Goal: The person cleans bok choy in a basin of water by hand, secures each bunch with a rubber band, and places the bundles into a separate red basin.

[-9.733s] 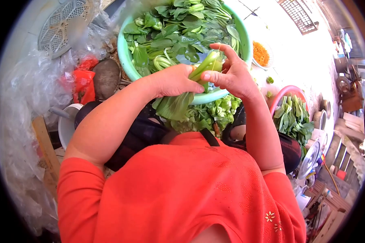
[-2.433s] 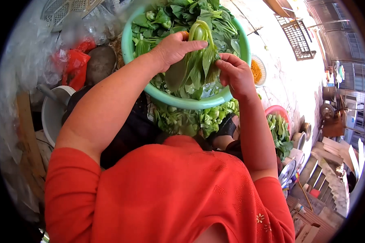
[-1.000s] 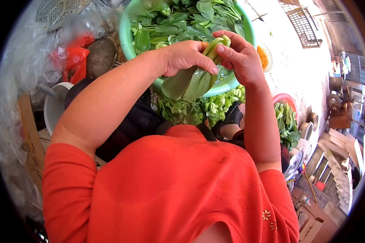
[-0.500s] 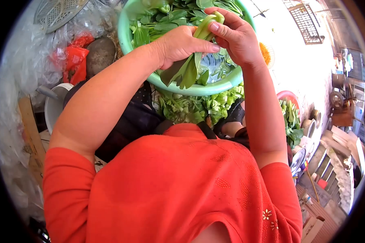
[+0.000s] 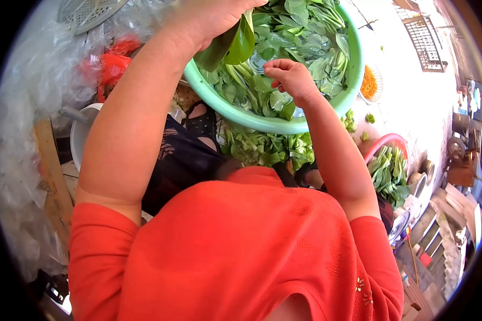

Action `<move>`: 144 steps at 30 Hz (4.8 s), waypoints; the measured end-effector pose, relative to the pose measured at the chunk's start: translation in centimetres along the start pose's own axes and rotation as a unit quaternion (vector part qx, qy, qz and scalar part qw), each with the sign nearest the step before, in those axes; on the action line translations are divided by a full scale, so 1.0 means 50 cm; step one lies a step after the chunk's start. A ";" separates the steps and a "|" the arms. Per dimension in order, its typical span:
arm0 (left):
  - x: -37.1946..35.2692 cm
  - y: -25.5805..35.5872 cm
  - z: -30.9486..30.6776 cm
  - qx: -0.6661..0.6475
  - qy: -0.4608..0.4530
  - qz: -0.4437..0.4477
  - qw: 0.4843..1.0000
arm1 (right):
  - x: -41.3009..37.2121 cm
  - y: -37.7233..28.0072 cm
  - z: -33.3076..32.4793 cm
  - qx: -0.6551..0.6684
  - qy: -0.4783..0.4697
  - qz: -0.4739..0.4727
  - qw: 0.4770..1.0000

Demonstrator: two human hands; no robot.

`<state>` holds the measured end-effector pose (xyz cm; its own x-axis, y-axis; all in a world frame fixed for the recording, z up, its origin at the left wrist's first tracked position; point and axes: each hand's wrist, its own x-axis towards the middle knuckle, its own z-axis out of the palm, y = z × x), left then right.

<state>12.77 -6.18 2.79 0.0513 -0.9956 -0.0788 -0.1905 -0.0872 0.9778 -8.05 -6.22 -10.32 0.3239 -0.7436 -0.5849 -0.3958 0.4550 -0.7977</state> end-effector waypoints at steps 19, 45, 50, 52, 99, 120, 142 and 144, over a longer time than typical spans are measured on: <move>-0.005 -0.064 -0.016 -0.014 -0.035 -0.065 0.997 | 0.038 -0.029 0.016 0.096 0.018 -0.011 0.995; -0.001 -0.109 0.044 -0.303 -0.094 -0.123 0.940 | -0.101 -0.098 0.038 -0.088 0.152 -0.238 0.955; -0.011 -0.076 0.030 -0.309 -0.088 -0.126 0.939 | -0.093 -0.048 0.037 -0.053 0.040 -0.188 0.980; -0.011 -0.076 0.030 -0.273 -0.107 -0.120 0.949 | -0.100 -0.055 0.016 -0.022 0.008 -0.186 0.982; -0.011 0.066 -0.068 -0.127 0.159 -0.007 0.979 | 0.119 0.042 0.132 -0.460 0.060 -0.089 0.881; -0.006 0.030 -0.163 -0.096 0.265 0.064 0.957 | 0.258 -0.038 0.228 -0.328 0.060 -0.087 0.939; -0.015 0.021 -0.160 -0.186 0.221 -0.033 0.957 | 0.227 -0.018 0.228 -0.258 0.089 -0.030 0.962; -0.011 -0.001 -0.170 -0.196 0.195 0.001 0.961 | 0.218 -0.008 0.197 -0.065 0.004 0.009 0.998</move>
<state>21.07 -5.34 4.42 0.4302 -0.8998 -0.0734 0.1894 0.0105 0.9818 4.14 -9.69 -17.82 0.3085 -0.7398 -0.5980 -0.5105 0.4016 -0.7603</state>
